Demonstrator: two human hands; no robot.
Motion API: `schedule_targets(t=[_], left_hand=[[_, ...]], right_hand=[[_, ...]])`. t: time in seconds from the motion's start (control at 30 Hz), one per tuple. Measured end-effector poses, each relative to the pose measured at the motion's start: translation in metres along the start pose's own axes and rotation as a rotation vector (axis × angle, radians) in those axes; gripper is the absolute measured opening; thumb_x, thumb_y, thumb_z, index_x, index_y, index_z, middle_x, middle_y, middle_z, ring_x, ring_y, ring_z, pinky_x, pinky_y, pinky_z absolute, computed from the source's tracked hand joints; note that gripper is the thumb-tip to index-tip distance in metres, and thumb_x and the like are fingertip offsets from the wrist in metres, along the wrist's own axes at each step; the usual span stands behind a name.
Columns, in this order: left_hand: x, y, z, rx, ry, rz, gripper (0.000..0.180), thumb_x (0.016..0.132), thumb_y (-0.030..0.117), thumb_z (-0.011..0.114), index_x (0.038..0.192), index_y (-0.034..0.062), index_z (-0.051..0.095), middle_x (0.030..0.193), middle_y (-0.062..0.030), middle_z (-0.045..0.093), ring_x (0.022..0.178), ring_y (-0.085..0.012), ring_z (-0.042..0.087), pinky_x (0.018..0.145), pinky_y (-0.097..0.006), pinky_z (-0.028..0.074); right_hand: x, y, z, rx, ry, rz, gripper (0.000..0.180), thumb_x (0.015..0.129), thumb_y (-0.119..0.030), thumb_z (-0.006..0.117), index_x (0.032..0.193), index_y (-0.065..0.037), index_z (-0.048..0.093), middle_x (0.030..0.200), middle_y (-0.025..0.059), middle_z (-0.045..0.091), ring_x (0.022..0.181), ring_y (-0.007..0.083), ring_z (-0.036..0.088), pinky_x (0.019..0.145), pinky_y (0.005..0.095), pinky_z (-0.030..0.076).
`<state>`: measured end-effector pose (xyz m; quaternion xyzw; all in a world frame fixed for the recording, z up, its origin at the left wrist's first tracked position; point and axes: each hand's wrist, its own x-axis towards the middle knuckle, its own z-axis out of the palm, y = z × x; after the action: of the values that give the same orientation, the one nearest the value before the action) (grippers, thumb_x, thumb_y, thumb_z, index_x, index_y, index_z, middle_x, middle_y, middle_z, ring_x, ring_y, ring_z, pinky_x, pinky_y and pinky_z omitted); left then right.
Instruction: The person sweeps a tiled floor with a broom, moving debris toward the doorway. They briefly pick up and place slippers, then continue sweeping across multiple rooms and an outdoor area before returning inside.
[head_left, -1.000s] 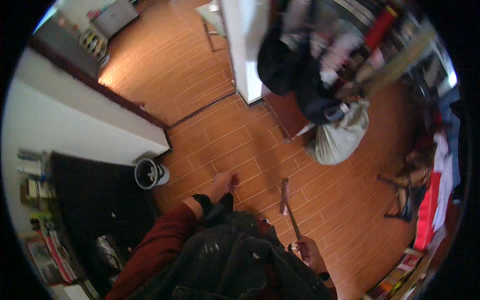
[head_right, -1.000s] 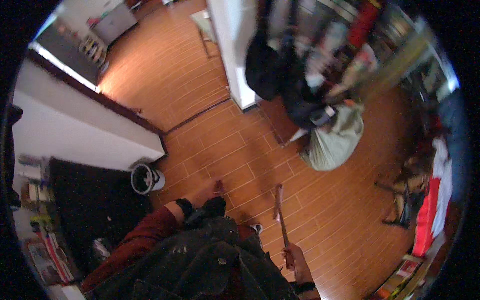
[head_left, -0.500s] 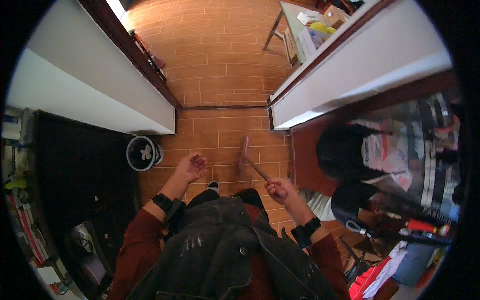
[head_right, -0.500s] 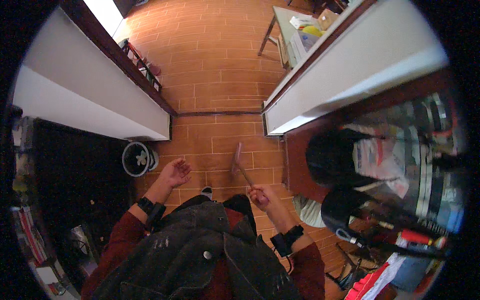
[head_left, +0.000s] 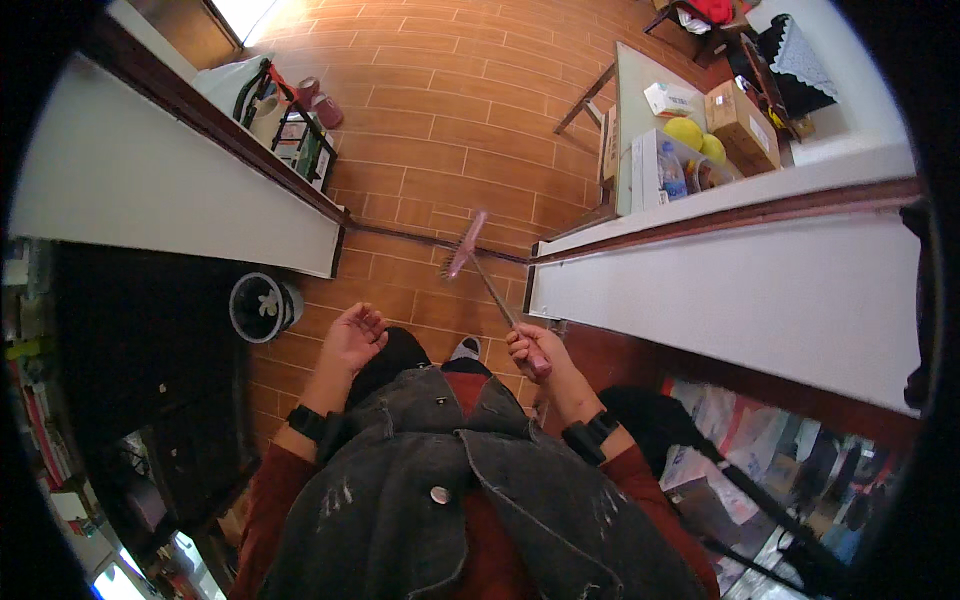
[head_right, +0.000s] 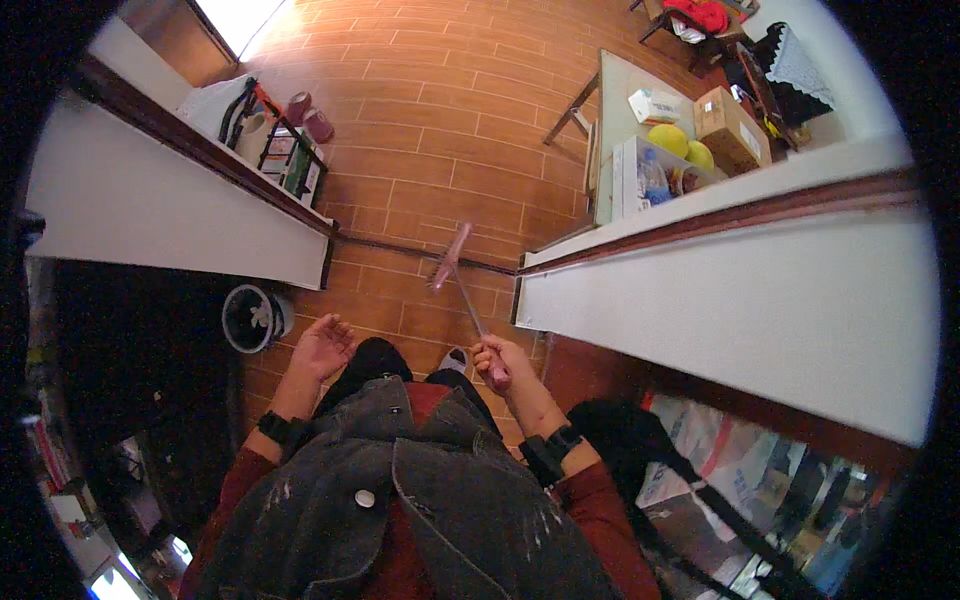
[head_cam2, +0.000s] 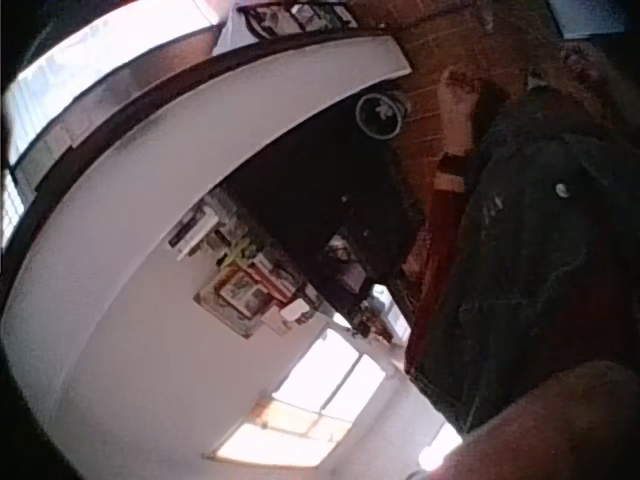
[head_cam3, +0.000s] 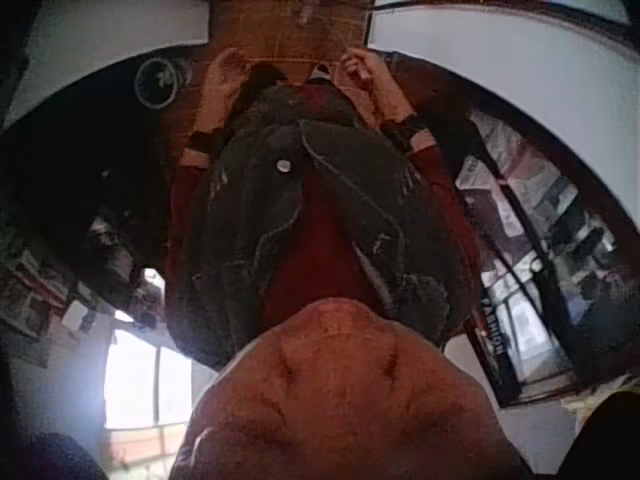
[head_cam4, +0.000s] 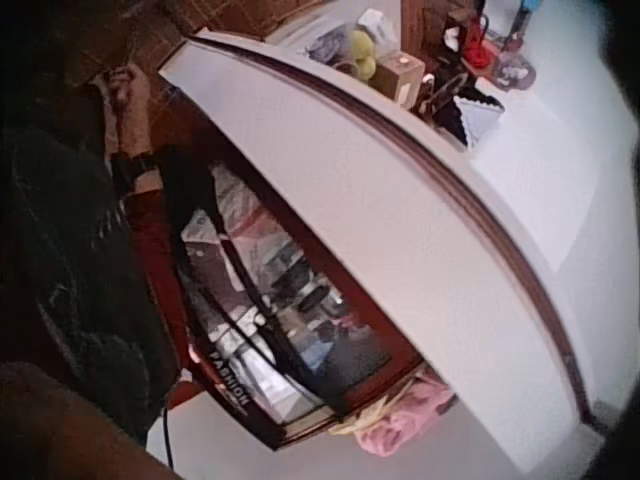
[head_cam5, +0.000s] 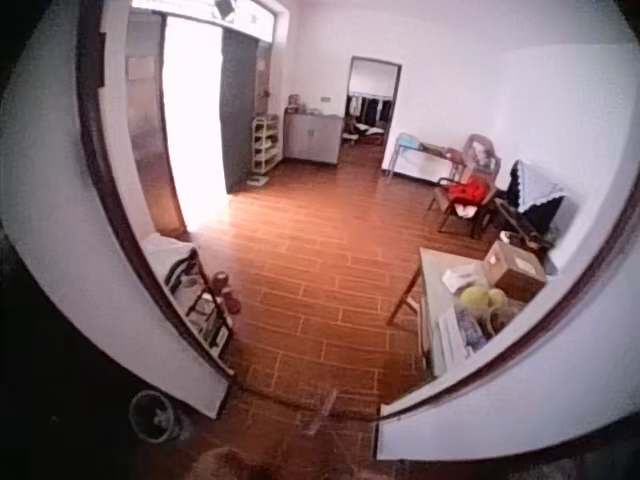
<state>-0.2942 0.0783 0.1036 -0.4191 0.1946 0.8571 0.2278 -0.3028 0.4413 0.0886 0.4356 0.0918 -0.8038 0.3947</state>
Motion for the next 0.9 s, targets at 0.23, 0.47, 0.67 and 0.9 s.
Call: schedule_targets(t=[0.23, 0.47, 0.67, 0.9], left_hand=[[0.061, 0.066, 0.018, -0.155, 0.119, -0.046, 0.013, 0.082, 0.025, 0.056, 0.08, 0.0127, 0.06, 0.076, -0.002, 0.06, 0.076, -0.0184, 0.057, 0.072, -0.036, 0.045], [0.135, 0.191, 0.064, -0.077, 0.108, -0.072, 0.012, 0.082, 0.023, 0.054, 0.079, 0.0134, 0.061, 0.075, -0.0009, 0.062, 0.075, -0.0178, 0.058, 0.071, -0.036, 0.044], [0.179, 0.272, 0.116, 0.05, 0.12, -0.103, 0.012, 0.083, 0.024, 0.055, 0.082, 0.0126, 0.06, 0.079, -0.0024, 0.06, 0.076, -0.0192, 0.057, 0.071, -0.036, 0.046], [0.233, 0.281, 0.167, 0.106, 0.121, -0.217, 0.013, 0.083, 0.022, 0.055, 0.083, 0.0101, 0.06, 0.077, -0.0033, 0.059, 0.076, -0.0186, 0.056, 0.069, -0.036, 0.046]], right_hand=[[0.028, -0.092, 0.065, 0.244, 0.144, -0.015, 0.02, 0.087, -0.016, 0.045, 0.074, -0.002, 0.04, 0.061, 0.0021, 0.044, 0.049, 0.0105, 0.045, 0.042, 0.021, 0.042], [0.145, -0.16, 0.148, 0.123, 0.204, -0.133, 0.019, 0.085, -0.017, 0.041, 0.066, -0.013, 0.042, 0.057, -0.004, 0.043, 0.046, 0.0063, 0.044, 0.032, 0.02, 0.028], [0.16, -0.173, 0.201, 0.101, 0.055, -0.157, 0.015, 0.084, -0.014, 0.045, 0.07, -0.011, 0.041, 0.06, -0.0028, 0.042, 0.049, 0.0057, 0.043, 0.036, 0.0184, 0.032], [0.121, -0.163, 0.21, 0.278, -0.075, -0.193, 0.012, 0.086, -0.01, 0.044, 0.076, -0.004, 0.046, 0.066, 0.0037, 0.047, 0.051, 0.0093, 0.044, 0.044, 0.0211, 0.04]])
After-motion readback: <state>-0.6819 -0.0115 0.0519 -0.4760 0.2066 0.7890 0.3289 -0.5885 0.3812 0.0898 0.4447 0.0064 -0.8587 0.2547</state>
